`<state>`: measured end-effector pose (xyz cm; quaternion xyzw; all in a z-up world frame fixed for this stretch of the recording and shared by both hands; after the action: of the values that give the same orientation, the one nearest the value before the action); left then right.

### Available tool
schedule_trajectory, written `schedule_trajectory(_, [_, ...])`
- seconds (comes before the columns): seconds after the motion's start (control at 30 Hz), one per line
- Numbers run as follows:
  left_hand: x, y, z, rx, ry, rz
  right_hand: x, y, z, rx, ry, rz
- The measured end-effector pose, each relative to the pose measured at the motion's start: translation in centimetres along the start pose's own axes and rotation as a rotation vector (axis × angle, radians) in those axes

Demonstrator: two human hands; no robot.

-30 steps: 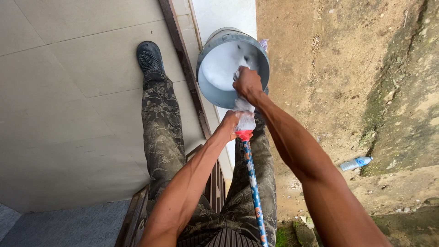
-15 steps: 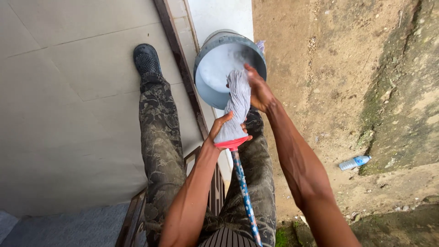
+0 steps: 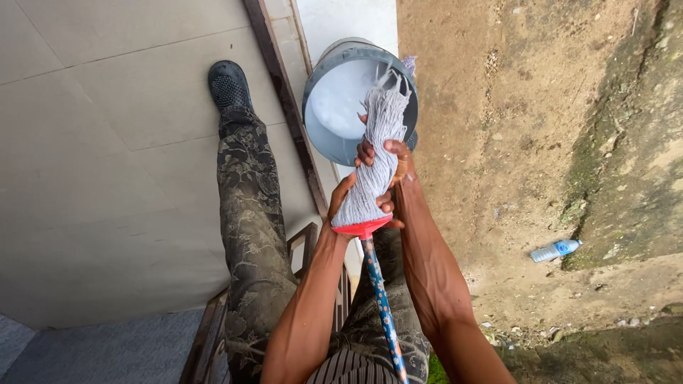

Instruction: The person wrings out a mop in a bucket of soapy water and then wipes the tiled floor of a hallway.

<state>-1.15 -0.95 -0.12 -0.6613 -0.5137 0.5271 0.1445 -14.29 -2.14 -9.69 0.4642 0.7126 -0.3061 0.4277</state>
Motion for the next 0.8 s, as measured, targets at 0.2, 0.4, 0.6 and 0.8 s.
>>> schedule_trajectory(0.2, [0.1, -1.1, -0.6, 0.001, 0.070, 0.050, -1.1, -1.1, -1.1, -0.066, 0.245, -0.333])
schedule_trajectory(0.4, [1.1, 0.3, 0.7, -0.010, 0.432, 0.326, 0.2, -3.6, -0.3, -0.367, 0.346, -0.896])
schedule_trajectory(0.6, [1.9, 0.5, 1.7, 0.042, 0.456, 0.384, -7.6, -5.5, 1.0, -0.400, 0.621, -1.574])
schedule_trajectory(0.8, [3.8, 1.7, 1.7, 0.013, 0.603, 0.443, -9.3, -4.7, 1.3, -0.111, 0.677, -1.792])
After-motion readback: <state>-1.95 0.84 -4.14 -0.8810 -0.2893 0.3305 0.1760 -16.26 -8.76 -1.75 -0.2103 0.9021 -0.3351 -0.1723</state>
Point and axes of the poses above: each hand's wrist, its own z-axis towards the middle knuckle, its own x-axis out of the back of the hand, y = z × x, the point moved 2 cm from there along z, towards the middle knuckle, and after that the axes turned 12 degrees about -z, right-handed, at the moved point
